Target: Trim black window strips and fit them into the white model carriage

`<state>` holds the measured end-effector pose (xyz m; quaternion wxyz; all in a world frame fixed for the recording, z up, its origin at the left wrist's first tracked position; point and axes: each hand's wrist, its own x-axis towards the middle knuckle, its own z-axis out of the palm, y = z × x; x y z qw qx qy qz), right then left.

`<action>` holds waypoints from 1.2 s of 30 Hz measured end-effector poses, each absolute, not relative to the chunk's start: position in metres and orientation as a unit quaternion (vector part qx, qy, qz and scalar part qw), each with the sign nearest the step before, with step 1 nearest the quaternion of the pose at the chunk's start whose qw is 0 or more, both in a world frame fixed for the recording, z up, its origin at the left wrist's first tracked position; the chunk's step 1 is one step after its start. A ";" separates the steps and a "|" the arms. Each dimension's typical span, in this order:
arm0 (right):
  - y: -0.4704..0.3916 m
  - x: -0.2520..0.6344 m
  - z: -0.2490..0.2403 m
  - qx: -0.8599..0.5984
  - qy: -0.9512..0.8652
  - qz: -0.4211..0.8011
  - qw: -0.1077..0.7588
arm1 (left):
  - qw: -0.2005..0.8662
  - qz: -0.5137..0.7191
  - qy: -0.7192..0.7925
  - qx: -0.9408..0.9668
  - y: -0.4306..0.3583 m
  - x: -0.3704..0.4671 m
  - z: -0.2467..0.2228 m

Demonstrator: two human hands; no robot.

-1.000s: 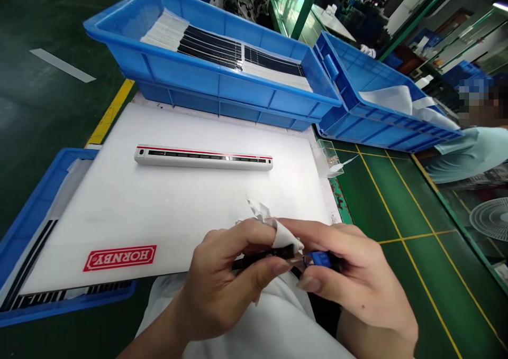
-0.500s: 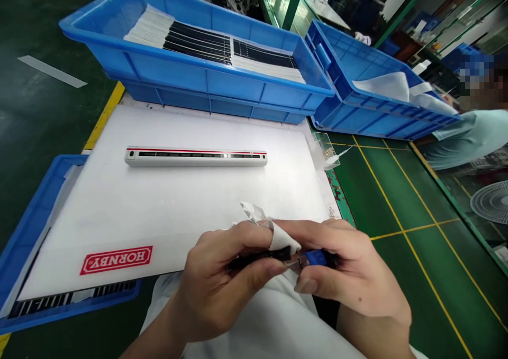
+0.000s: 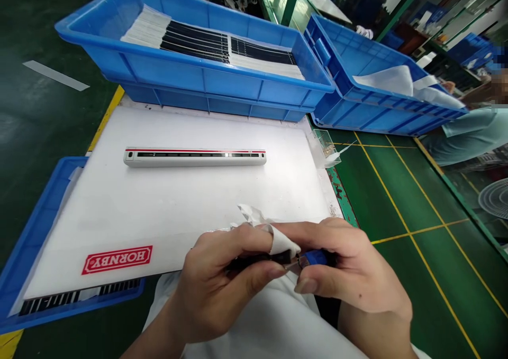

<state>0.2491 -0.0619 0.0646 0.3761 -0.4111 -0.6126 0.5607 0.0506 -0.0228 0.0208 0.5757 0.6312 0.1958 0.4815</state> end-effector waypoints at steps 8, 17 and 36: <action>-0.062 0.252 0.062 -0.419 -0.615 0.557 0.369 | 0.560 0.484 0.199 0.643 -0.022 0.051 0.021; -0.060 0.254 0.063 -0.422 -0.614 0.558 0.365 | 0.560 0.469 0.201 0.652 -0.023 0.052 0.018; -0.060 0.254 0.068 -0.465 -0.585 0.582 0.321 | 0.555 0.471 0.231 0.646 -0.023 0.052 0.018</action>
